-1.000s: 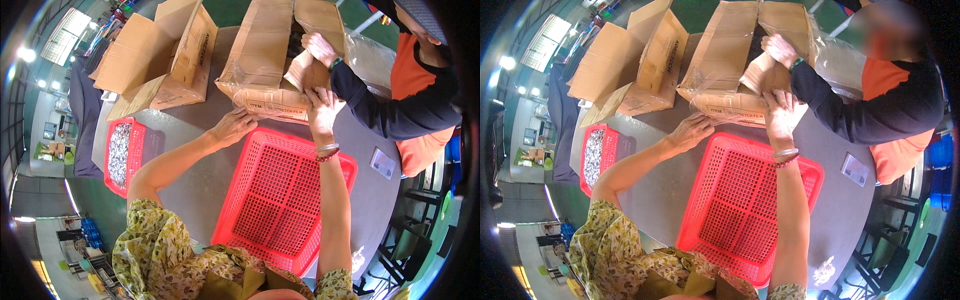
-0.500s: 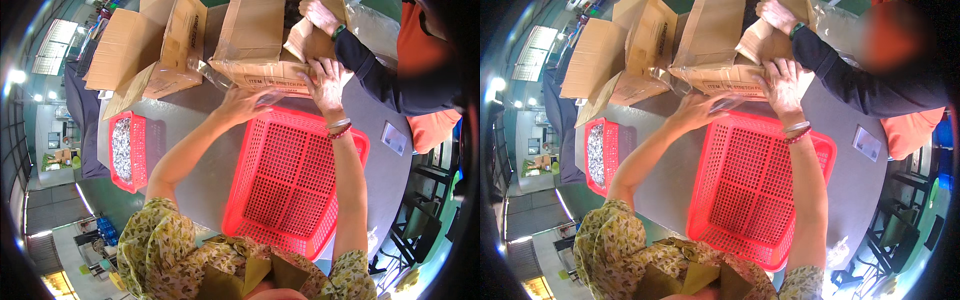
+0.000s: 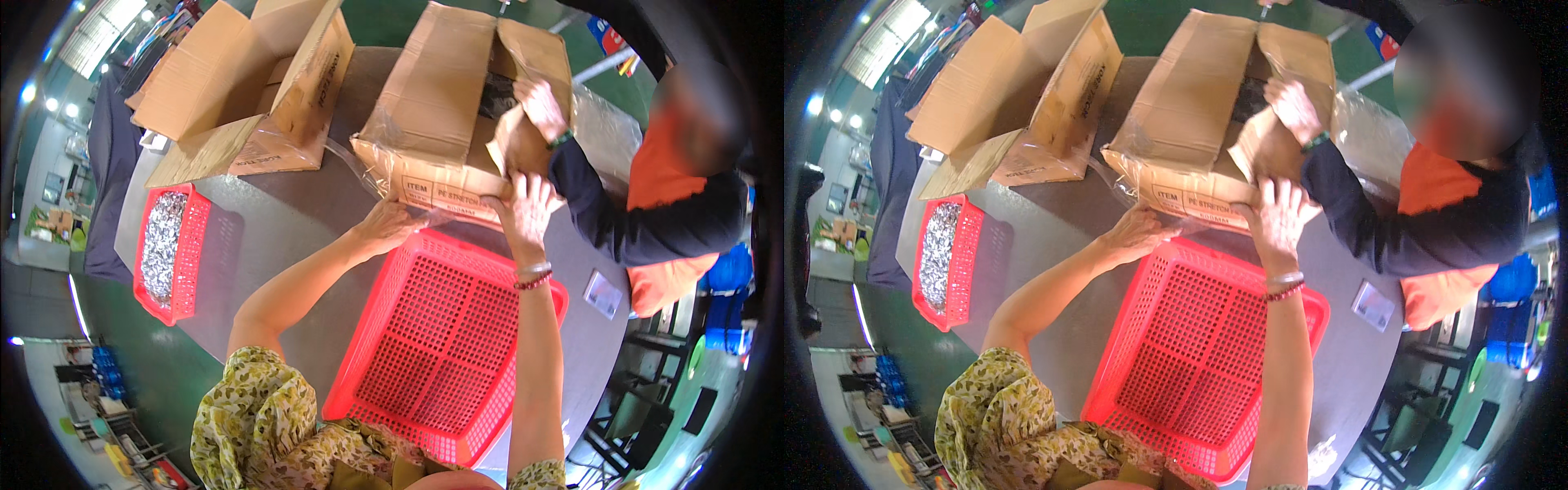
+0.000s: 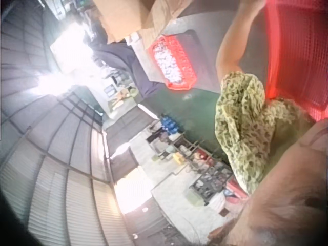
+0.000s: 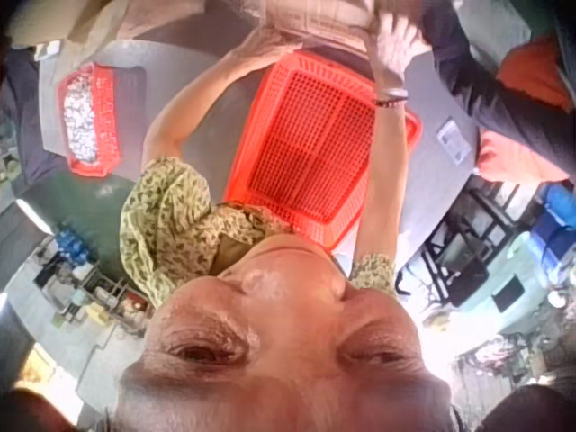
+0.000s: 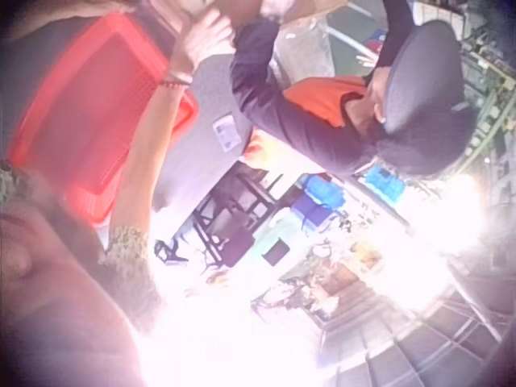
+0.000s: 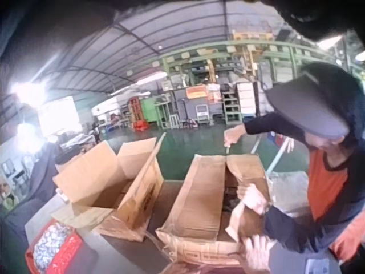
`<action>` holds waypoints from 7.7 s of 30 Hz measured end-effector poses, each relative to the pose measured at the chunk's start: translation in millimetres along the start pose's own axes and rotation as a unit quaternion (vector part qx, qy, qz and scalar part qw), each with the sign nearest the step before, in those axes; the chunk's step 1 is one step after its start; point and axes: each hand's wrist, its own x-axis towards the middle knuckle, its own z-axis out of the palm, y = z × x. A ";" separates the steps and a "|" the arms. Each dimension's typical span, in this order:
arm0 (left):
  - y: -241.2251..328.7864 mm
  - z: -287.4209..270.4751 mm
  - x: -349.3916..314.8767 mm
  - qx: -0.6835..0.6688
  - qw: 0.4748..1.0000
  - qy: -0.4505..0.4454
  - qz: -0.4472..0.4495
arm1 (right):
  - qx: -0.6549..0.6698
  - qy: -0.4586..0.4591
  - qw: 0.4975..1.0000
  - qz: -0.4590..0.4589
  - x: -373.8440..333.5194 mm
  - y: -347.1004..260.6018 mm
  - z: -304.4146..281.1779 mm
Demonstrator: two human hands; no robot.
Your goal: The person unpacks plastic bags of small metal hardware from cardboard boxes and transfers the contents into red plastic baskets. The person repeatedly opens bags, pours the hardware into the baskets, and places empty bags aside.
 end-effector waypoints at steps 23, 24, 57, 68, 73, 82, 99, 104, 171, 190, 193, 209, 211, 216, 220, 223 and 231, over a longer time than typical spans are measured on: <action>-140.1 -170.6 -66.9 -0.698 0.545 0.393 -0.249 | 0.066 0.100 0.989 -0.089 -46.9 -22.3 -61.7; -133.9 -168.0 -63.3 -0.533 0.712 0.376 -0.261 | 0.108 0.041 0.987 -0.109 -54.2 -31.8 -66.2; -138.5 -44.7 -20.7 0.162 0.970 0.141 -0.110 | 0.043 -0.153 0.973 0.166 64.3 -100.5 50.0; -28.9 18.7 -87.3 -0.065 0.933 0.190 -0.298 | 0.003 0.060 0.995 0.084 50.8 -96.3 77.5; 85.9 89.6 -231.4 -0.219 0.907 -0.013 -0.360 | -0.045 0.051 0.995 0.073 50.1 -87.1 88.5; 160.7 20.4 -354.7 -0.147 0.801 -0.012 -0.581 | 0.178 0.085 0.980 0.039 34.0 -88.6 19.1; 233.2 -168.3 -190.5 -0.533 0.810 0.234 -0.070 | 0.807 -0.181 0.423 0.371 -233.4 -179.3 -249.2; 236.6 -170.7 -215.9 -0.731 0.631 0.249 -0.072 | 0.775 -0.329 0.352 0.409 -304.7 -181.7 -237.9; 599.5 -246.9 -90.9 -0.453 0.879 0.146 0.011 | 0.791 0.023 0.525 0.315 -497.7 30.6 -439.7; 648.0 -212.1 -95.0 -0.650 0.739 0.086 0.154 | 0.765 0.078 0.511 0.385 -566.5 56.4 -444.7; 618.3 -218.5 -108.4 -0.882 0.459 -0.052 0.093 | 0.703 0.041 0.569 0.425 -567.7 46.2 -445.7; 443.2 -140.1 -210.0 -0.653 0.681 0.044 -0.328 | -0.081 -0.276 0.910 0.300 -530.6 174.9 -293.2; 439.5 -132.7 -220.8 -0.579 0.749 0.055 -0.316 | -0.049 -0.290 0.902 0.316 -527.4 156.9 -270.9; 412.4 -123.4 -231.1 -0.507 0.802 0.075 -0.307 | -0.084 -0.188 0.923 0.326 -541.9 173.0 -216.1; 384.1 -131.5 -235.5 -0.519 0.770 0.050 -0.368 | -0.026 -0.169 0.933 0.317 -536.7 190.1 -218.7; 362.8 -123.8 -231.8 -0.511 0.779 0.049 -0.360 | 0.054 -0.116 0.935 0.331 -533.3 205.1 -221.5; 334.3 -123.9 -205.6 -0.460 0.834 0.055 -0.300 | 0.118 -0.119 0.926 0.339 -513.4 196.6 -228.4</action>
